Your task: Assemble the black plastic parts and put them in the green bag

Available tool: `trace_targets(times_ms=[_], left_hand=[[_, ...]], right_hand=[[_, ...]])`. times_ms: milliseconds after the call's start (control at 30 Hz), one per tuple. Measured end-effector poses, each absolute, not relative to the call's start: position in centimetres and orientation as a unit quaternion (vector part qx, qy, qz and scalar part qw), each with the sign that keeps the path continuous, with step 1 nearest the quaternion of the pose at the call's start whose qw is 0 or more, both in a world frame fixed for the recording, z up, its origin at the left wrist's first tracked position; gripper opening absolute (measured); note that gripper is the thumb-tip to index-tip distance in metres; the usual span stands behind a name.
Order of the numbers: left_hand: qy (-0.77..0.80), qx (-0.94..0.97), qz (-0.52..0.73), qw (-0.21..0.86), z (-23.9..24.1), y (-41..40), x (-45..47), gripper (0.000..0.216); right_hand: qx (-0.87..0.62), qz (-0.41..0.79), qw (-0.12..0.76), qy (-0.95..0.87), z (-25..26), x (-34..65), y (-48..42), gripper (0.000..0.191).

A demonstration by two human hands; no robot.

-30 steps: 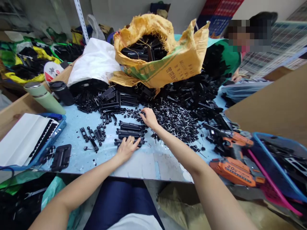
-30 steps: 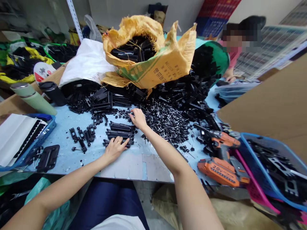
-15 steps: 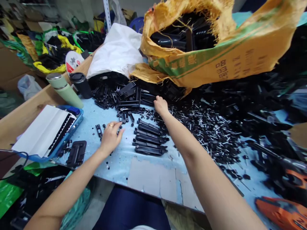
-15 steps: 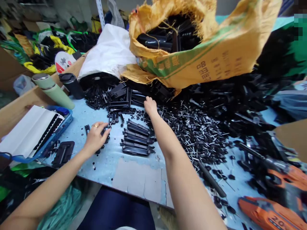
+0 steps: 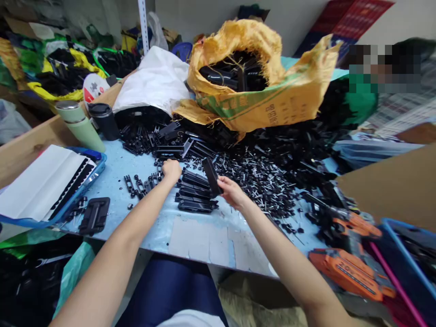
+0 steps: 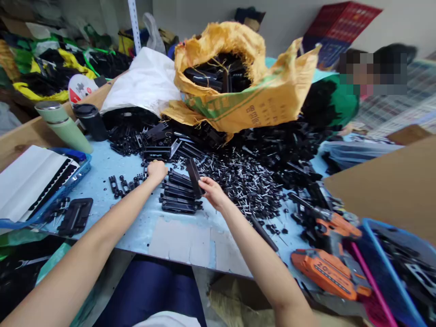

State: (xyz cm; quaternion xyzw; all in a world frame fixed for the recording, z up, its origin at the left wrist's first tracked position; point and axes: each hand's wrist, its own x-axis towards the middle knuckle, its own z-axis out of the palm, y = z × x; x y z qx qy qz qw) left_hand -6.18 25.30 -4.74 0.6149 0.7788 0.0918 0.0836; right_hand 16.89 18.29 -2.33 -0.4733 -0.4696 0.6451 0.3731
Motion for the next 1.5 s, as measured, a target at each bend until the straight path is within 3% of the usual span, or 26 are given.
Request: trace_targets(times_ms=[133, 267, 400, 567, 733, 900, 1000, 1067, 1200, 1333, 1500], left_hand=[[0.794, 0.595, 0.105, 0.057, -2.9, 24.1, -6.1, 0.028], [0.708, 0.675, 0.193, 0.077, -2.7, 16.8, -5.9, 0.03], [0.597, 0.755, 0.177, 0.206, -5.7, 6.8, -4.1, 0.019], [0.588, 0.789, 0.142, 0.105, -8.6, 1.6, -3.0, 0.019], [0.575, 0.807, 0.129, 0.027, -9.0, 2.5, -2.5, 0.054], [0.577, 0.813, 0.081, 0.015, -8.8, 2.6, -1.9, 0.078], [0.566, 0.82, 0.084, 0.012, -8.9, 2.3, -1.9, 0.081], [0.557, 0.823, 0.113, 0.002, -9.1, 2.2, -1.9, 0.066], [0.532, 0.829, 0.174, 0.01, -9.4, 2.3, -1.5, 0.031], [0.521, 0.832, 0.19, 0.002, -9.9, 1.8, 0.1, 0.035], [0.54, 0.818, 0.199, -0.018, -10.2, 0.8, 1.5, 0.033]], right_hand=[[-0.389, 0.707, 0.347, -0.479, -2.8, 17.4, 11.7, 0.069], [-0.402, 0.689, 0.376, -0.472, -5.2, 18.7, 7.0, 0.062], [-0.451, 0.58, 0.439, -0.517, -7.8, 21.1, 4.1, 0.07], [-0.523, 0.352, 0.421, -0.652, -9.1, 25.7, 1.4, 0.066], [-0.518, 0.184, 0.336, -0.765, -9.2, 27.8, -0.4, 0.039], [-0.48, 0.092, 0.233, -0.841, -8.8, 25.4, -0.2, 0.05], [-0.445, 0.076, 0.17, -0.876, -8.3, 23.3, 0.3, 0.047], [-0.442, 0.074, 0.152, -0.881, -7.9, 22.3, 0.5, 0.042], [-0.513, 0.143, 0.245, -0.81, -7.8, 21.1, 0.8, 0.043], [-0.588, 0.242, 0.338, -0.694, -8.6, 19.2, 1.4, 0.043], [-0.654, 0.225, 0.3, -0.658, -8.9, 16.7, 2.0, 0.045]])
